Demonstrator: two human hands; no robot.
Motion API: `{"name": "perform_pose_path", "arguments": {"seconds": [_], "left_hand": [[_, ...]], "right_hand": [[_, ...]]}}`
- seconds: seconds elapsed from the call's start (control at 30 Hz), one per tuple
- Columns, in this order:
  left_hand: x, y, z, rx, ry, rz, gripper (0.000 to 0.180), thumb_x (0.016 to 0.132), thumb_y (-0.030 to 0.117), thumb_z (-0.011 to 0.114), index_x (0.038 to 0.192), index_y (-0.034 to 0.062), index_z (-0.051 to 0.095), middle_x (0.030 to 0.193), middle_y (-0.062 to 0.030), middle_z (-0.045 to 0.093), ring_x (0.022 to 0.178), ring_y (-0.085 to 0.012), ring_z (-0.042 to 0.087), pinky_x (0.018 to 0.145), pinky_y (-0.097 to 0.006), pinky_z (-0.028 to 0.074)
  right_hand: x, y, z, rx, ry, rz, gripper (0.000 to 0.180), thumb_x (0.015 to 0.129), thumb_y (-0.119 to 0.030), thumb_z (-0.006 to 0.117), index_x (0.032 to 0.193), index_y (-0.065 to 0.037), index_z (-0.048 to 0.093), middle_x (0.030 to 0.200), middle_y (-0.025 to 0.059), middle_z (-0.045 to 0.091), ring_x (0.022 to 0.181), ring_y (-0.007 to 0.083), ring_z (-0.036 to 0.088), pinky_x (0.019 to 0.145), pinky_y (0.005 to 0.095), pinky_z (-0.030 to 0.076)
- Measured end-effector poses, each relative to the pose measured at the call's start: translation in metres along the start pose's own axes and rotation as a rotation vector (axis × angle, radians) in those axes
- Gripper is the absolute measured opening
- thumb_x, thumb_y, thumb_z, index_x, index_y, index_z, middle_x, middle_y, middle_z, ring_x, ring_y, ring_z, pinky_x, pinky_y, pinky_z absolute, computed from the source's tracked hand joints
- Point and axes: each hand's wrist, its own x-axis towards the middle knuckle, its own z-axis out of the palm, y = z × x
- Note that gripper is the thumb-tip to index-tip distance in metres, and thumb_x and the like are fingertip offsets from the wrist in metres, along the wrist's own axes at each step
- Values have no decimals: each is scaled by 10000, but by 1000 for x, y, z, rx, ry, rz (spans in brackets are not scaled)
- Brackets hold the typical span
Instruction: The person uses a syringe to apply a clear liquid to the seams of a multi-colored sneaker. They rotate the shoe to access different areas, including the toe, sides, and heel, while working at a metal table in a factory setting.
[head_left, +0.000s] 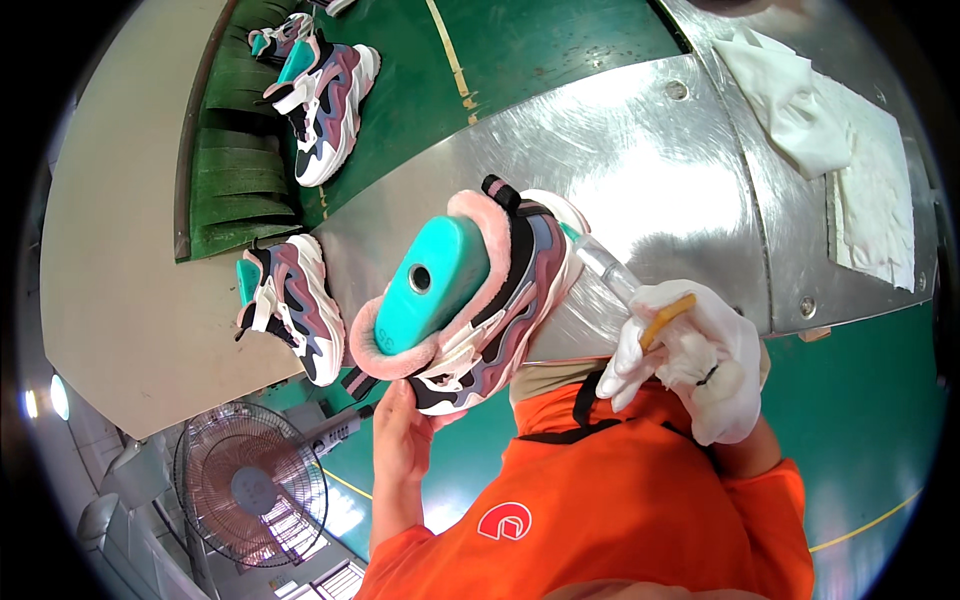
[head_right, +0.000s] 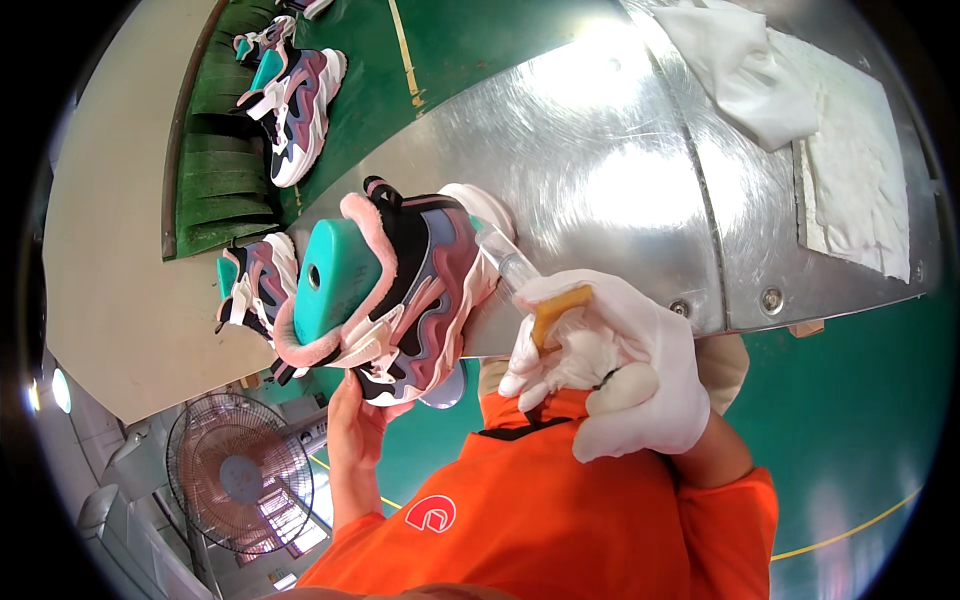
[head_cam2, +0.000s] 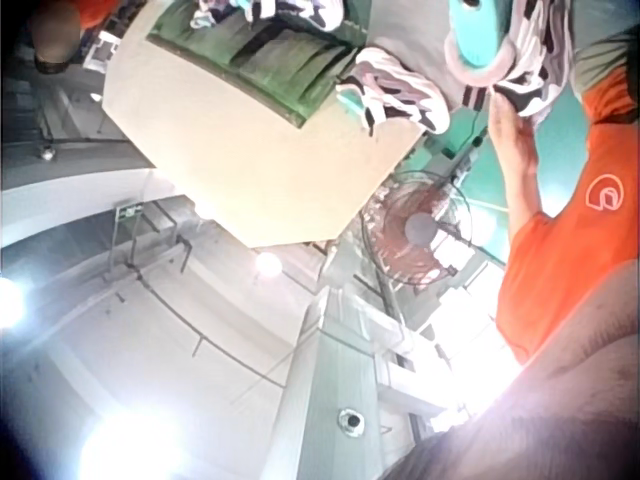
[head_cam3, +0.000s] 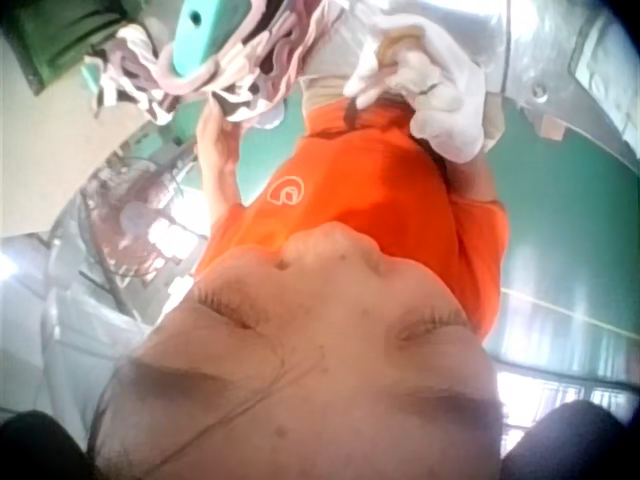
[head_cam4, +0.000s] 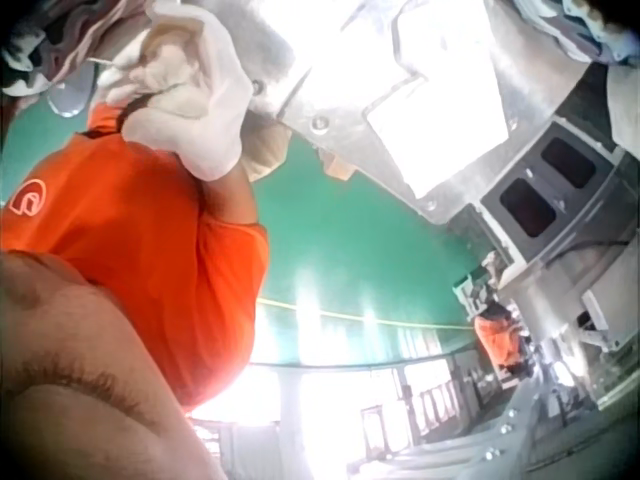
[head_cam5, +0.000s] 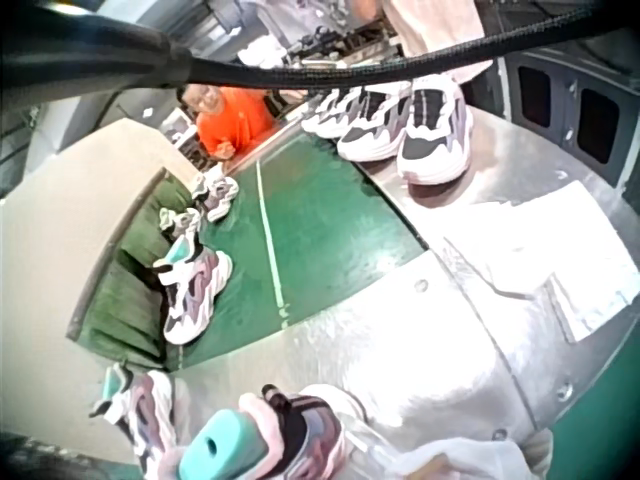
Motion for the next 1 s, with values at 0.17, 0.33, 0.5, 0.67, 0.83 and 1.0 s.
{"name": "perform_pose_path", "arguments": {"seconds": [0.17,0.33,0.5,0.67,0.83,1.0], "left_hand": [[-14,-10,-3,-13,-58,-52,535,992,353,463,1328,-58,407,1229,-174,587,1038,-270,649,792,-368,605],[-24,-16,1,-44,-108,-110,568,959,361,540,1309,-68,417,1216,-183,593,1028,-267,652,781,-373,606],[-31,-24,-5,-120,-258,-228,554,936,261,604,1327,-61,380,1233,-173,580,1085,-278,626,830,-409,584],[-33,-28,9,-40,-271,-241,567,863,293,688,1230,-83,474,1101,-181,637,939,-258,671,715,-349,580],[-25,-33,9,-100,-468,-346,434,820,117,718,1189,-40,553,1060,-113,672,889,-153,649,744,-278,516],[-36,-34,44,-183,-352,-308,420,814,75,709,1196,-17,558,1095,-61,659,923,-117,620,806,-266,493]], "right_hand": [[-1,-9,11,-76,47,51,807,524,140,627,1303,51,438,1000,130,583,946,238,630,812,340,547],[-2,-15,24,-99,113,97,740,565,128,610,1284,53,450,991,122,583,933,223,625,781,323,545],[-1,-12,39,-232,213,68,587,699,14,595,1266,67,455,913,158,594,818,266,654,692,326,573],[-3,-13,50,-273,268,72,595,715,-63,655,1258,83,461,905,159,592,806,253,643,673,319,564],[-6,-19,60,-156,285,163,644,643,98,562,1279,80,459,971,124,589,880,186,604,775,310,521],[-8,-15,58,-207,245,120,710,579,77,555,1283,76,465,960,159,607,879,267,657,811,351,538]]}}
